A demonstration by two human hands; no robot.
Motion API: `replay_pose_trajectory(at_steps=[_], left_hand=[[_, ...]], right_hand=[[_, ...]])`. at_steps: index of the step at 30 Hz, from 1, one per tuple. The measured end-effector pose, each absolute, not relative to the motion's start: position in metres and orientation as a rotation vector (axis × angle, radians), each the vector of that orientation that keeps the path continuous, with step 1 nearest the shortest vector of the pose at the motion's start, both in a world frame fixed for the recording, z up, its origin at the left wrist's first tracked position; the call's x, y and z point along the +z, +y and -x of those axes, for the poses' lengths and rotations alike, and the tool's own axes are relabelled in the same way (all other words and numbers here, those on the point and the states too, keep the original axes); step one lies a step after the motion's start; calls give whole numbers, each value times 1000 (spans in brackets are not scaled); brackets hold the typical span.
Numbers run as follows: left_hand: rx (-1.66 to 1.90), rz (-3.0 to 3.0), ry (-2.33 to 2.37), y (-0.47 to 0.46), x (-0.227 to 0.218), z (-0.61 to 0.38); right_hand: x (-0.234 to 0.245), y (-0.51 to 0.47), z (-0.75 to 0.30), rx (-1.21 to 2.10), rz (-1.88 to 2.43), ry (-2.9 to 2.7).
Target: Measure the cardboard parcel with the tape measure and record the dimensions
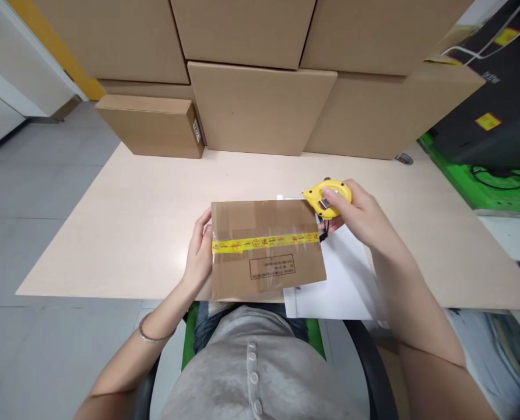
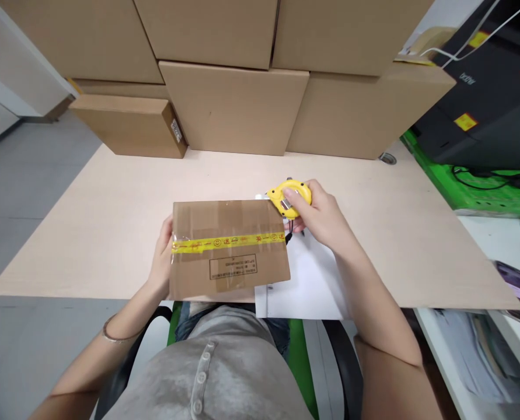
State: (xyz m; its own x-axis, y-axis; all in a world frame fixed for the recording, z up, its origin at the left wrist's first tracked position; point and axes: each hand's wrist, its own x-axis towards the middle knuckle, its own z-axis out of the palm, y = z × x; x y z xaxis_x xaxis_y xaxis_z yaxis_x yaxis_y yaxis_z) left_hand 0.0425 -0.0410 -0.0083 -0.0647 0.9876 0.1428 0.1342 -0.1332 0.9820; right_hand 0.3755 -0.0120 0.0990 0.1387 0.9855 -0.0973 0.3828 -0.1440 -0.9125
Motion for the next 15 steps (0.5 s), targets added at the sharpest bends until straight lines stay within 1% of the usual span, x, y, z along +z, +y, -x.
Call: replay_pose_trajectory(at_steps=[3, 5, 7, 9, 10, 14, 15], left_hand=[[1186, -1374, 1373, -31, -17, -40], [1145, -1365, 1411, -26, -19, -40], [1143, -1286, 1423, -23, -17, -41], [1190, -1175, 1419, -24, -11, -43], [1224, -1139, 1409, -26, -9, -45], [1280, -1272, 1263, -34, -1, -48], [1261, -1320, 1221, -36, -1, -48]], right_hand=[[87, -13, -375, 1053, 1770, -1378], [84, -13, -376, 955, 1854, -1442], [86, -13, -375, 787, 1904, -1509], [90, -15, -370, 698, 1859, -1554], [92, -17, -365, 736, 1791, -1569], [95, -26, -329, 1135, 1427, -1616], [93, -29, -319, 1159, 1386, -1672]])
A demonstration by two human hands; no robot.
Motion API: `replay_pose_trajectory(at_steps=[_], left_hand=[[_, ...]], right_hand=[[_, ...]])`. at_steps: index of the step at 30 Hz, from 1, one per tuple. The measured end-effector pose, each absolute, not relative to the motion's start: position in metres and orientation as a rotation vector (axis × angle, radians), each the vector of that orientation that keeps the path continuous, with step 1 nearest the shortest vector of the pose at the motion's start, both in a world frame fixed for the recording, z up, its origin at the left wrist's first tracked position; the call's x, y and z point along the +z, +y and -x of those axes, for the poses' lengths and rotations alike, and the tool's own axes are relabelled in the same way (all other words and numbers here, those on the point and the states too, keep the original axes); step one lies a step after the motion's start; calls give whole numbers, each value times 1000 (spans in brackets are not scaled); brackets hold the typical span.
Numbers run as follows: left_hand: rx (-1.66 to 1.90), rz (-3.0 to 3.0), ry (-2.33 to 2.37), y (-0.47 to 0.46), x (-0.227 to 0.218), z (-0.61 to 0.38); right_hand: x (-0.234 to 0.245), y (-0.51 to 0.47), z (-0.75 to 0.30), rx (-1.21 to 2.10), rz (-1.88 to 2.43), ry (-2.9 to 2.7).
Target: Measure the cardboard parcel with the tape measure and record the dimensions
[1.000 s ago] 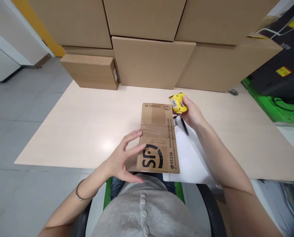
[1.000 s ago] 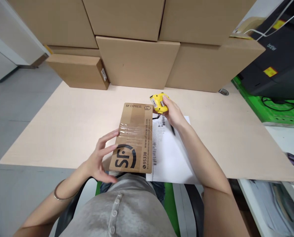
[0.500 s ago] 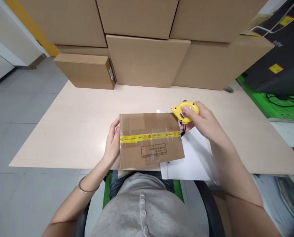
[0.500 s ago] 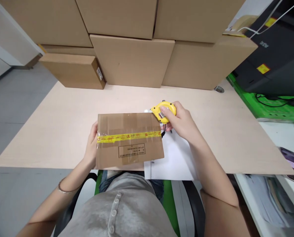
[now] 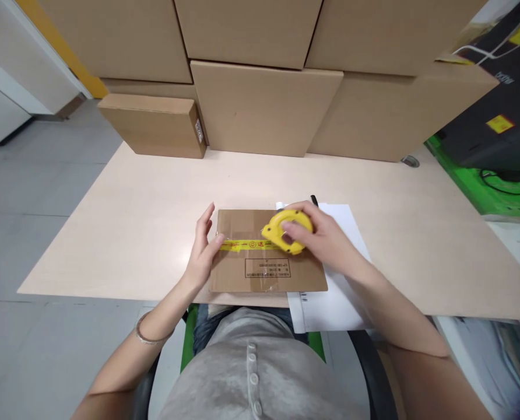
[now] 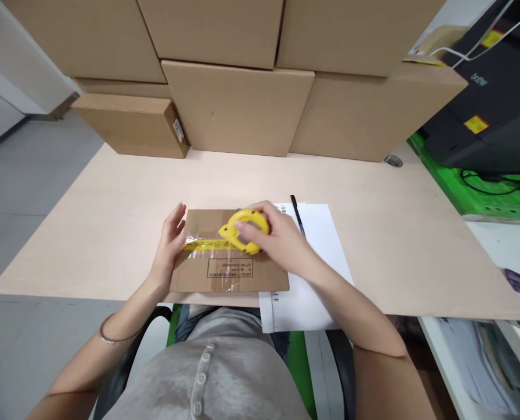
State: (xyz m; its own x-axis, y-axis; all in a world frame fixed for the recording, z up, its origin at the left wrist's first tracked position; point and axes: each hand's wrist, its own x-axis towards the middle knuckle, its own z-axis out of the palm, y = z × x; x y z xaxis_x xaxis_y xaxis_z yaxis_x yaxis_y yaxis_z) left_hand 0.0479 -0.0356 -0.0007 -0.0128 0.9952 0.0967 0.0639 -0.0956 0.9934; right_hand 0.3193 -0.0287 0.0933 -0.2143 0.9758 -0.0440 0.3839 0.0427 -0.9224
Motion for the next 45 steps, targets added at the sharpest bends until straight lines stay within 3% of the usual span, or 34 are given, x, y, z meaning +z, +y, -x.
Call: replay_pose_trajectory(at_steps=[5, 9, 15, 18, 27, 38, 45], left_hand=[[1127, -1246, 1167, -37, 4, -52], [1110, -1074, 1145, -36, 9, -57], [1167, -1038, 1143, -36, 10, -62], [1193, -1045, 1139, -38, 8, -60], [1210, -1087, 1157, -40, -5, -49], [1209, -1088, 1151, -39, 4, -56], [1209, -1043, 1126, -38, 5, -62]], right_hand=[[82, -35, -295, 671, 1363, -2095], [79, -19, -328, 556, 1445, -1996], [60, 17, -402, 524, 2445, -2044], [43, 19, -410, 648, 2554, -2145], [27, 9, -392, 604, 2624, -2259], [5, 22, -393, 607, 2661, -1925], [7, 21, -428, 884, 2252, -1816]])
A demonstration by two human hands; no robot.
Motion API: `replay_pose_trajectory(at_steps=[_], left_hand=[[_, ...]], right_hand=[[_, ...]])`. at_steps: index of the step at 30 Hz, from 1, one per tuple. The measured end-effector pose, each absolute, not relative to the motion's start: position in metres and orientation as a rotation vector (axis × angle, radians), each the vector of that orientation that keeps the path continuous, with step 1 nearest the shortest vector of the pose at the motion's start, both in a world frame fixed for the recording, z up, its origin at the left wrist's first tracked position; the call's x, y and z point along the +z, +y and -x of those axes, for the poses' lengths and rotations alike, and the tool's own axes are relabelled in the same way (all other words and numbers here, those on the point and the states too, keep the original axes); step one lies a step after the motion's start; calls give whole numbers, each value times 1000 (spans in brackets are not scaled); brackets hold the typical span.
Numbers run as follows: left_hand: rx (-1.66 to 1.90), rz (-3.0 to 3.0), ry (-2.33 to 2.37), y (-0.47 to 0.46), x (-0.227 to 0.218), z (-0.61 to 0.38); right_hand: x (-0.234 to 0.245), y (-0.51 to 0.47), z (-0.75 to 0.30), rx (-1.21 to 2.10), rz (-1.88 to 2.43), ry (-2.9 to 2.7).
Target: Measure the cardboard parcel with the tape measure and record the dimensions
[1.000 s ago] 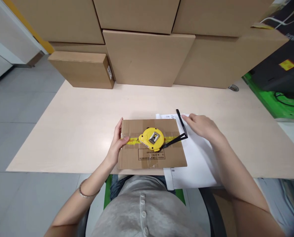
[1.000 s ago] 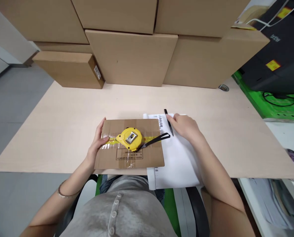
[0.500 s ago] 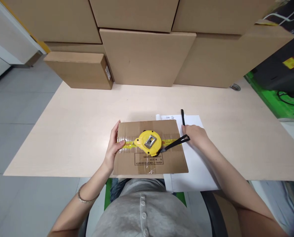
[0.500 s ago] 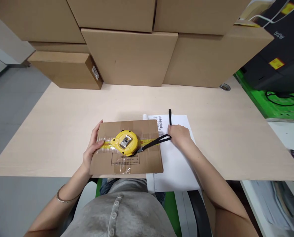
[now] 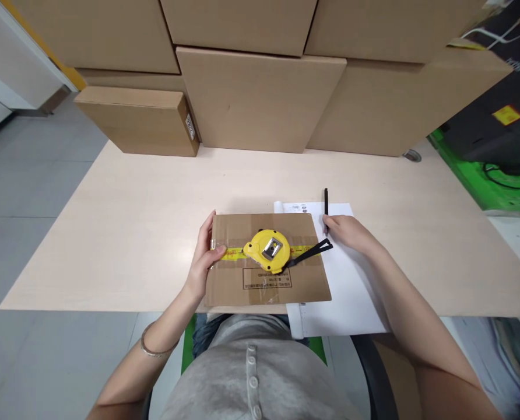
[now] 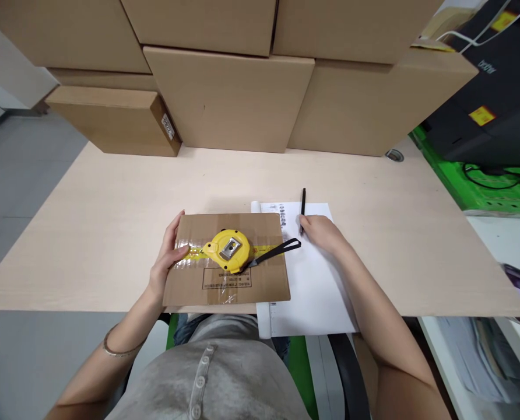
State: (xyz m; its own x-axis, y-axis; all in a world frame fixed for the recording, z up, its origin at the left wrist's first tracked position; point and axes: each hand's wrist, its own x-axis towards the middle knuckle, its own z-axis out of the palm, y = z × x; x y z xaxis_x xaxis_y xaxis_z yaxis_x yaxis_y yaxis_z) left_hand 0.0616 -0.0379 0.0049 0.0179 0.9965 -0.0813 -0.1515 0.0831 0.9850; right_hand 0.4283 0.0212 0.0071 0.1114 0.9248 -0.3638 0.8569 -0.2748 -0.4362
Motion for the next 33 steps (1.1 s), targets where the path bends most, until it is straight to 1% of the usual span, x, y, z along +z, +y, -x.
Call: replay_pose_trajectory(at_steps=[4, 10, 14, 20, 27, 33], left_hand=[[1210, -1046, 1138, -38, 7, -62], [1246, -1030, 1148, -39, 4, -59], [1252, -1054, 1127, -42, 4, -57], [1236, -1109, 1148, -40, -2, -55], [1218, -1119, 1159, -37, 2, -57], [1231, -1150, 1162, -37, 0, -57]], right_hand=[[7, 3, -441, 1011, 1946, -1691], [-25, -23, -426, 1137, 1688, -1472], [-37, -25, -412, 1117, 1633, -1343], [-34, -15, -399, 1095, 1592, -1247], [-29, 17, -414, 1153, 1551, -1293], [-26, 34, -417, 1134, 1572, -1350]])
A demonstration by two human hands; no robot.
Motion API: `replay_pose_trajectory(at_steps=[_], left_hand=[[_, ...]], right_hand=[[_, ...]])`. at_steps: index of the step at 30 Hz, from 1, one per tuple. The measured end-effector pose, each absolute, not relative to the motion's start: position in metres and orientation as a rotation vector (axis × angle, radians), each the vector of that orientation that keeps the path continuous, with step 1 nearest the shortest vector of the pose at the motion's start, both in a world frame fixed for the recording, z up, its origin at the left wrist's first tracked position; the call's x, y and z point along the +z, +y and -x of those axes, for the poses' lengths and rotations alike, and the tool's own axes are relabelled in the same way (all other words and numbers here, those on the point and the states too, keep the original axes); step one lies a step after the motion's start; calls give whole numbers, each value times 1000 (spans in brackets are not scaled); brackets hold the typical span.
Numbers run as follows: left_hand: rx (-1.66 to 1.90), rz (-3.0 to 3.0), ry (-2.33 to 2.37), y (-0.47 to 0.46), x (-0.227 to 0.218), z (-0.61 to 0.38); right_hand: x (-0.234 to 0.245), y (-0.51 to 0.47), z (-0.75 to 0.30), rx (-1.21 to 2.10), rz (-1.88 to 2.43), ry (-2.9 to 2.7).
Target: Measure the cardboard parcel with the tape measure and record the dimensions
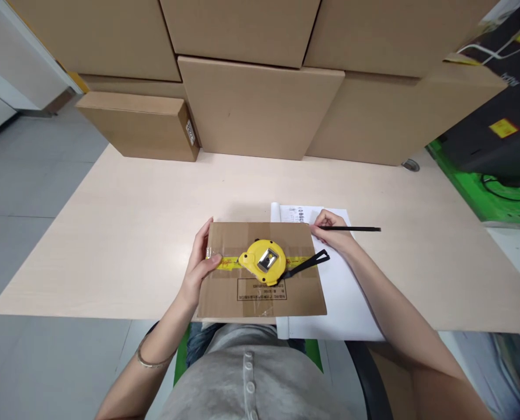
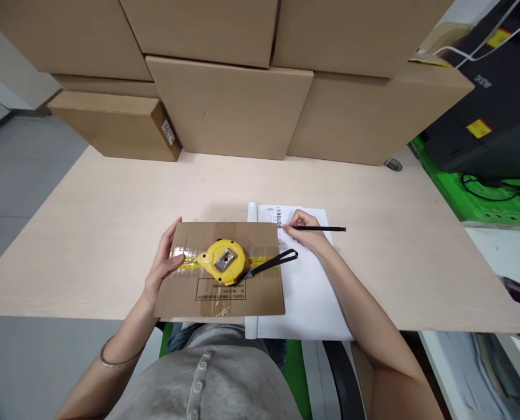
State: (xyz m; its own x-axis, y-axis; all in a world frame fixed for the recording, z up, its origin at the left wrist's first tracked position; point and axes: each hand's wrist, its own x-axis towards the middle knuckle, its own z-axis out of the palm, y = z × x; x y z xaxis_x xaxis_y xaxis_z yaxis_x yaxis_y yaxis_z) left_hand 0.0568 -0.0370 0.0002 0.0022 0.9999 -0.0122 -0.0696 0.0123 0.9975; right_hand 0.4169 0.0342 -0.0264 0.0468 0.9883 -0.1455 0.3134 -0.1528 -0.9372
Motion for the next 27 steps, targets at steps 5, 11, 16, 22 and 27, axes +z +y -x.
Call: replay_pose_trajectory(at_steps=[5, 11, 16, 22, 27], left_hand=[[1249, -1171, 1183, -37, -8, -55], [1240, -1179, 1167, -38, -11, -54], [1237, -1174, 1167, -37, -10, -54], [1241, -1181, 1143, -37, -10, -54], [1251, -1182, 1129, -38, -11, -54]], right_hand=[[-28, 31, -415, 1151, 1605, -1376], [-33, 32, -415, 1144, 1626, -1372], [-37, 31, -416, 1155, 1615, -1367], [-35, 30, -416, 1164, 1615, -1353], [-36, 31, -416, 1161, 1613, -1349]])
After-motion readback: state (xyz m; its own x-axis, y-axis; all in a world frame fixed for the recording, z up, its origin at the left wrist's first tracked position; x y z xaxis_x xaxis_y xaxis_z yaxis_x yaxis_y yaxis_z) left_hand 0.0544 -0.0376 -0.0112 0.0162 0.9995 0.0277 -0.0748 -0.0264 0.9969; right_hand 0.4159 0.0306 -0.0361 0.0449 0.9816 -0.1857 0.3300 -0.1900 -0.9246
